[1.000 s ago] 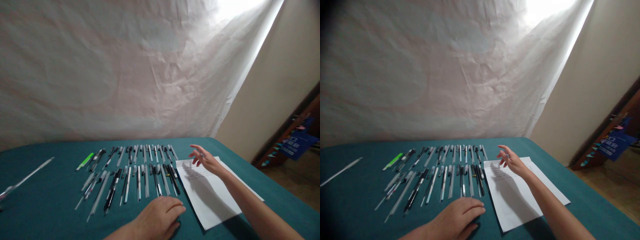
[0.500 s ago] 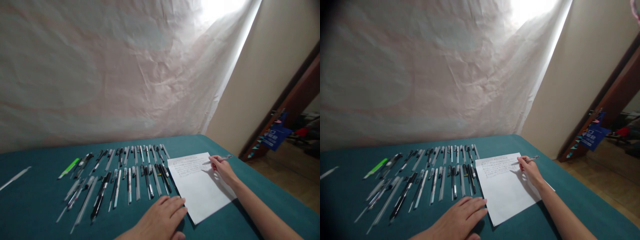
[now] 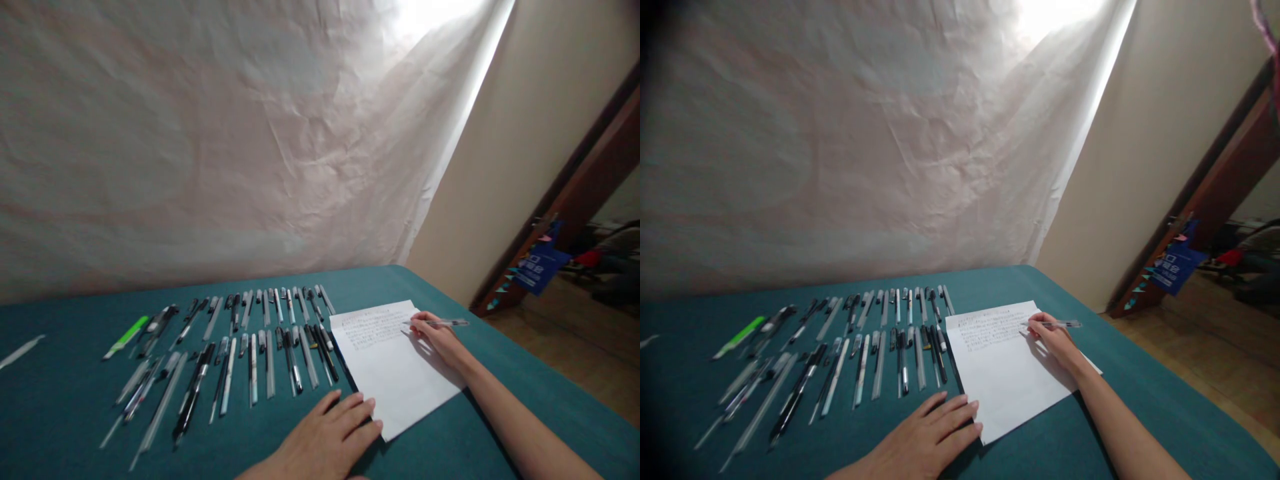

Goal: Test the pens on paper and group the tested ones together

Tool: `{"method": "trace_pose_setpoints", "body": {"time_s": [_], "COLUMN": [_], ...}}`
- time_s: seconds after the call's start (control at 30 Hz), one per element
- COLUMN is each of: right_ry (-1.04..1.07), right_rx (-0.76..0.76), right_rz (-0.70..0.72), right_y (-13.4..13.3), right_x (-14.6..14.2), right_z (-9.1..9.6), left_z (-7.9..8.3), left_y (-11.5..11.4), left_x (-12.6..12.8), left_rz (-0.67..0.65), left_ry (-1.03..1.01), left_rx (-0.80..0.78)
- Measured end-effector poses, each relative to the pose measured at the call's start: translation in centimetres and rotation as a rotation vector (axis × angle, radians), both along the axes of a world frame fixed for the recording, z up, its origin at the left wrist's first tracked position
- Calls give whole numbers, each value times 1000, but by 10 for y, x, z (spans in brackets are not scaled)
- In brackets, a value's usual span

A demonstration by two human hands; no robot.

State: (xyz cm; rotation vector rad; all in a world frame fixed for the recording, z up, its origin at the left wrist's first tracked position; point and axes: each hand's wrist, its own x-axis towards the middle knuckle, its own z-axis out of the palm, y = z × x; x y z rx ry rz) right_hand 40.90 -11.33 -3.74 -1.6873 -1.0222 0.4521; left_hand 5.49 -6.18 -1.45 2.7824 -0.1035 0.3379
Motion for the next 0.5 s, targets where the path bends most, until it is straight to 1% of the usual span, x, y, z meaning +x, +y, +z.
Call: {"method": "trace_pose_setpoints", "body": {"time_s": [0.23, 0.4, 0.5], "right_ry": [-71, -193, -221], "right_rx": [4, -70, -76], "right_rz": [-12, -139, -153], "right_y": [-3, -2, -1], "right_x": [-1, 10, 14], "right_z": [5, -3, -8], "left_z": [-4, 0, 1], "left_y": [3, 3, 2], "left_x": [1, 1, 1], "left_rz": [3, 2, 7], "left_ry": [40, 62, 79], "left_rx": [-30, -36, -43]}}
